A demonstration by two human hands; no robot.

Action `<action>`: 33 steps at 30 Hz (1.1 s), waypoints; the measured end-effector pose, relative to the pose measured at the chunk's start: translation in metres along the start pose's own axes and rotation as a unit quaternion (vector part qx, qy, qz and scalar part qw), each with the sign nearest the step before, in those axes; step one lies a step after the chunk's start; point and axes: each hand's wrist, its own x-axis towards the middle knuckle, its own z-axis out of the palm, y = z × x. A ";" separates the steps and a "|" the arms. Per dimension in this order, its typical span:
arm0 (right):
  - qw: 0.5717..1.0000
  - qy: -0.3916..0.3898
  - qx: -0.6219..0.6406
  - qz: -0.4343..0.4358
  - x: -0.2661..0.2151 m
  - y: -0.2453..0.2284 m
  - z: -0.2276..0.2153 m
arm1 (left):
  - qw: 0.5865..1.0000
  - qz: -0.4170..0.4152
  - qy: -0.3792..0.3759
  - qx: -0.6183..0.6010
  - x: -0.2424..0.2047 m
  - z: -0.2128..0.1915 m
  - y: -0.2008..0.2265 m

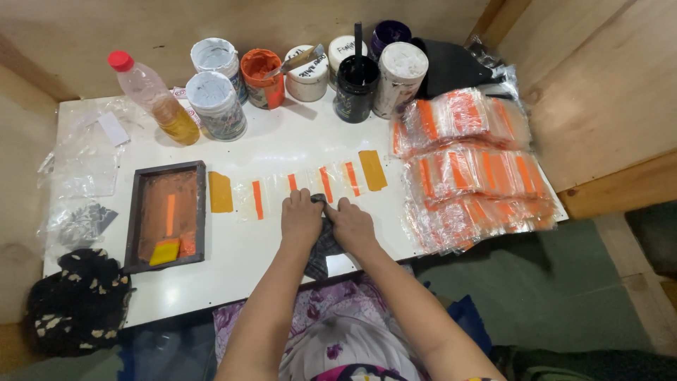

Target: The person uses a yellow squeegee to spread orange ink across a screen printing frame. They then use a dark cloth to wipe the surface of several plastic-wrapped items on the table.

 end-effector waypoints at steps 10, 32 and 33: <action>1.000 -0.002 -0.009 -0.007 0.000 0.000 -0.001 | 0.999 0.008 0.027 0.031 0.010 0.013 -0.002; 1.000 -0.012 0.002 -0.006 -0.003 -0.006 -0.015 | 0.999 -0.049 -0.008 0.010 0.043 0.006 -0.003; 1.000 -0.010 -0.002 -0.005 -0.003 -0.005 -0.012 | 0.999 -0.052 -0.006 0.008 0.045 0.005 -0.003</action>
